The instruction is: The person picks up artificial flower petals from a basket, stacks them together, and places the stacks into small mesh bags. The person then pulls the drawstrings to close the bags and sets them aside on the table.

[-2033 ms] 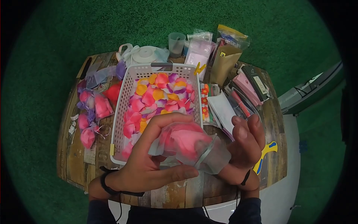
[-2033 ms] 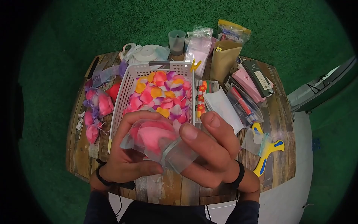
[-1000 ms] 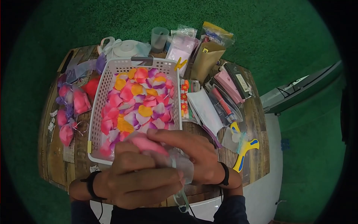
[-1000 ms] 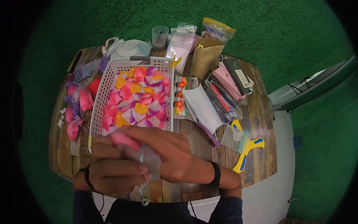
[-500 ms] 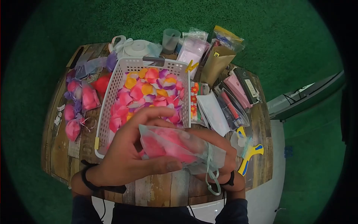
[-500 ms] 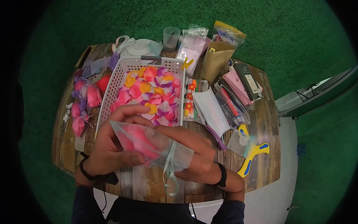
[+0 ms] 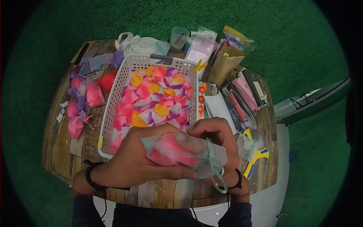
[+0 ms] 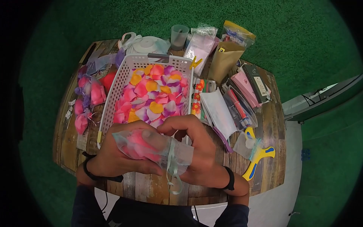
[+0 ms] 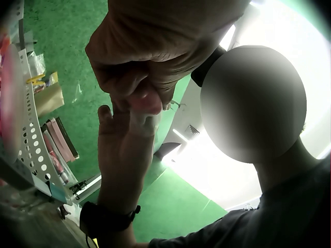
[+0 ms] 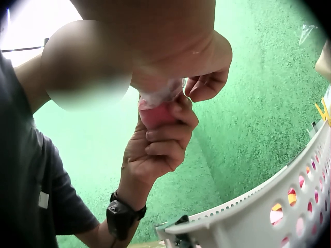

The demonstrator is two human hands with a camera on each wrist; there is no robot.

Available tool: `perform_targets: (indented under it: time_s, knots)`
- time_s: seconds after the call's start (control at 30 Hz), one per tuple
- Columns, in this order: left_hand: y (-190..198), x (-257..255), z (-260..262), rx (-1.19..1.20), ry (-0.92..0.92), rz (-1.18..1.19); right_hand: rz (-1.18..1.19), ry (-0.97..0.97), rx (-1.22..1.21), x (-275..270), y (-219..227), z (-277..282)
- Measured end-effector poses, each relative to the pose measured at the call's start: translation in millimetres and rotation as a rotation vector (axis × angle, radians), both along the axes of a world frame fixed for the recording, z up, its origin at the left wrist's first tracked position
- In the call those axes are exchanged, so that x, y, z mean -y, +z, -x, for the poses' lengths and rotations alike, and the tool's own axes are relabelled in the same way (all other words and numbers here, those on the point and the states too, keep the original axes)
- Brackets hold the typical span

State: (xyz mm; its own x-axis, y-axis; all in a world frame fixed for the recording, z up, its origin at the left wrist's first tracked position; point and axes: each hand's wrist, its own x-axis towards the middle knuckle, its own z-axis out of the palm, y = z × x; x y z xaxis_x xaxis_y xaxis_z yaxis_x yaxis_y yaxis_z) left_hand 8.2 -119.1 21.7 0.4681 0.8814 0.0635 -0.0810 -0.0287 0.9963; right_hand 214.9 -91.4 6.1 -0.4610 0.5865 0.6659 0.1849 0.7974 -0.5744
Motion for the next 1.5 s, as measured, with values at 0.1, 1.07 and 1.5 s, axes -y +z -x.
perform_targets:
  time_s: [0.1, 1.07, 1.5]
  knots:
    - [1, -1, 1, -0.007, 0.007, 0.041, 0.078, 0.042, 0.023, 1, 6, -4]
    - [-13, -8, -5, -0.204, 0.139, -0.459, 0.822, -0.1, -0.449, 17, -5, 10]
    - [-13, -7, -1, -0.122, 0.155, -0.316, 0.453, -0.051, -0.132, 8, 9, 3]
